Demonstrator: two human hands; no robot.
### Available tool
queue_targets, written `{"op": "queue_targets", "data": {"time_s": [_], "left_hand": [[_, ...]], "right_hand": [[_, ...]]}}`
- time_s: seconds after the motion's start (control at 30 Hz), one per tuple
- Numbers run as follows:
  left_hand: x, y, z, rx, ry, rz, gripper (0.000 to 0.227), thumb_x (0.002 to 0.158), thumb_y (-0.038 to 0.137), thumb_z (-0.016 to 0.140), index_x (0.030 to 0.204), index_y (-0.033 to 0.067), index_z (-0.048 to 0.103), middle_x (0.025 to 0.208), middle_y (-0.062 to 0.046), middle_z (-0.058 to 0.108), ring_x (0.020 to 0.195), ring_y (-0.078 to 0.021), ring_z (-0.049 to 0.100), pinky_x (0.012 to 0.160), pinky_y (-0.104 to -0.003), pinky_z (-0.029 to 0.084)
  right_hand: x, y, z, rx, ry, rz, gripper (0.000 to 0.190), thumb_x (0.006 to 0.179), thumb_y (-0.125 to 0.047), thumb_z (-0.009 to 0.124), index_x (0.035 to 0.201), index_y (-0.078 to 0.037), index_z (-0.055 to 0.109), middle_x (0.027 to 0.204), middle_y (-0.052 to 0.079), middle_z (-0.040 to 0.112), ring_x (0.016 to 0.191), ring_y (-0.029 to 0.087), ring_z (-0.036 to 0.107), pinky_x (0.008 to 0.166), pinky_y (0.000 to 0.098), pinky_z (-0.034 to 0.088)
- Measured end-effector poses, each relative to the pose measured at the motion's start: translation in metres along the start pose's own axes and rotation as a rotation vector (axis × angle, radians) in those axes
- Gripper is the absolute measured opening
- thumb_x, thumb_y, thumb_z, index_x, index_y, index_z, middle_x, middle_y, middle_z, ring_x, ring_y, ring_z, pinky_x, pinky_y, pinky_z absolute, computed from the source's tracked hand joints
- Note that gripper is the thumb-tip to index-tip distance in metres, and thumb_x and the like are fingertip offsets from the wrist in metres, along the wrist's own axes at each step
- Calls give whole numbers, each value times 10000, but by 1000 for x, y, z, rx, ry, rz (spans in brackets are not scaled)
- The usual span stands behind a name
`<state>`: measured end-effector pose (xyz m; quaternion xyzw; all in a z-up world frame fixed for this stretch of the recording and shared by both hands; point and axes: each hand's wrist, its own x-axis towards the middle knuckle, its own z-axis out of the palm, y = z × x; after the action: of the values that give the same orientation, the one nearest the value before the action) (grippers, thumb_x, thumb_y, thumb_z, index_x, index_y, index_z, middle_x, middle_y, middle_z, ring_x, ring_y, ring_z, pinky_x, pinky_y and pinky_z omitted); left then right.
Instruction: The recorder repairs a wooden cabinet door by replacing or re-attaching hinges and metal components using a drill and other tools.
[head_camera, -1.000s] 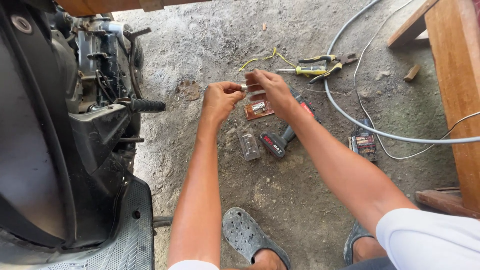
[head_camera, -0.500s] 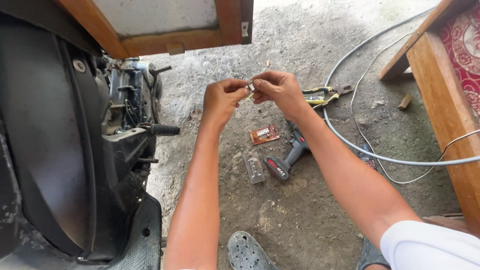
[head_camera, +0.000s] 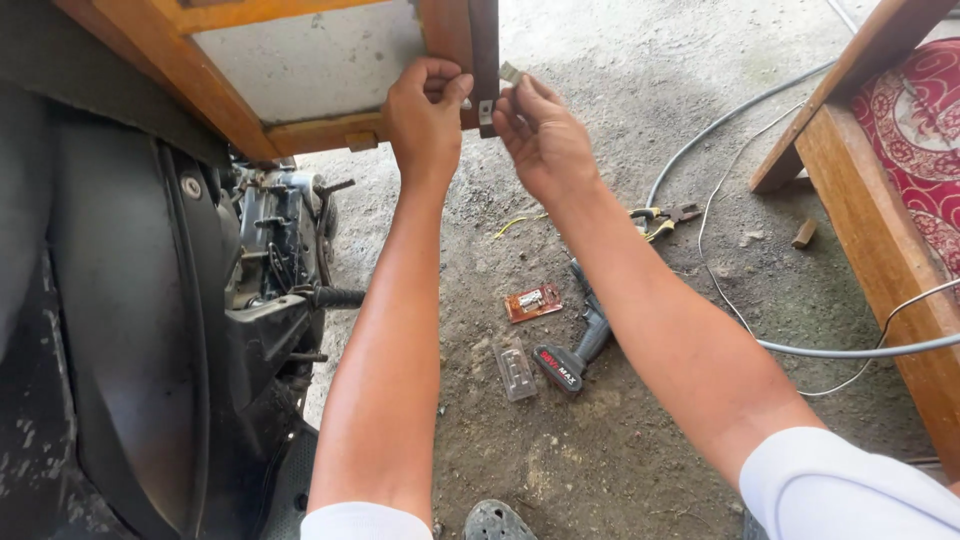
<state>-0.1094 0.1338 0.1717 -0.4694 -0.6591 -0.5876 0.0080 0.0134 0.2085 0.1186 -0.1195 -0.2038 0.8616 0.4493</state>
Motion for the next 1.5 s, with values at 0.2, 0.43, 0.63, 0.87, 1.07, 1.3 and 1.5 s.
{"op": "queue_targets", "data": {"time_s": [0.2,0.43,0.63,0.87,1.07,1.3,1.5], "left_hand": [[13,-12,1,-219,-143,-103,171,902,81,776,1052,2,756,913,-53,780,803,-106,723,672,-250,611],[21,7,-6,-256,-174,-178,153,920,78,757,1037,-16,786,908,-66,787,762,-93,719,650,-225,614],[28,22,-9,-185,-245,-248,138,920,91,760,1007,-3,811,852,-47,778,690,-78,680,593,-220,573],[28,25,0,-139,-232,-311,138,903,113,761,993,23,815,777,-22,748,617,-70,635,537,-225,554],[20,30,9,-45,-138,-218,133,882,109,780,974,22,821,786,-49,775,645,-91,688,554,-236,558],[15,32,14,3,-86,-176,131,880,116,775,969,27,813,799,-61,789,667,-105,732,577,-251,592],[11,23,17,-30,-51,-148,126,894,120,785,978,30,813,825,-75,775,652,-118,675,558,-267,561]], "right_hand": [[32,30,6,191,64,22,320,957,-126,708,1250,-40,614,1033,88,703,893,161,702,792,277,622],[37,43,21,314,173,19,315,947,-131,704,1239,-62,608,1039,77,711,884,155,717,743,258,616],[31,38,22,321,151,13,322,962,-117,694,1260,-50,594,1045,88,712,882,156,728,729,251,627],[20,32,23,95,83,-63,348,980,-141,673,1285,1,585,1015,97,727,830,162,737,696,269,622],[16,27,29,-144,70,-177,280,996,-148,655,1192,52,636,916,121,736,738,173,729,666,303,630],[16,19,31,-398,93,-269,202,997,-131,616,1055,49,687,873,123,756,723,172,756,629,296,655],[3,0,46,-716,127,-315,198,990,-156,629,971,25,706,794,99,766,639,138,759,538,262,627]]}}
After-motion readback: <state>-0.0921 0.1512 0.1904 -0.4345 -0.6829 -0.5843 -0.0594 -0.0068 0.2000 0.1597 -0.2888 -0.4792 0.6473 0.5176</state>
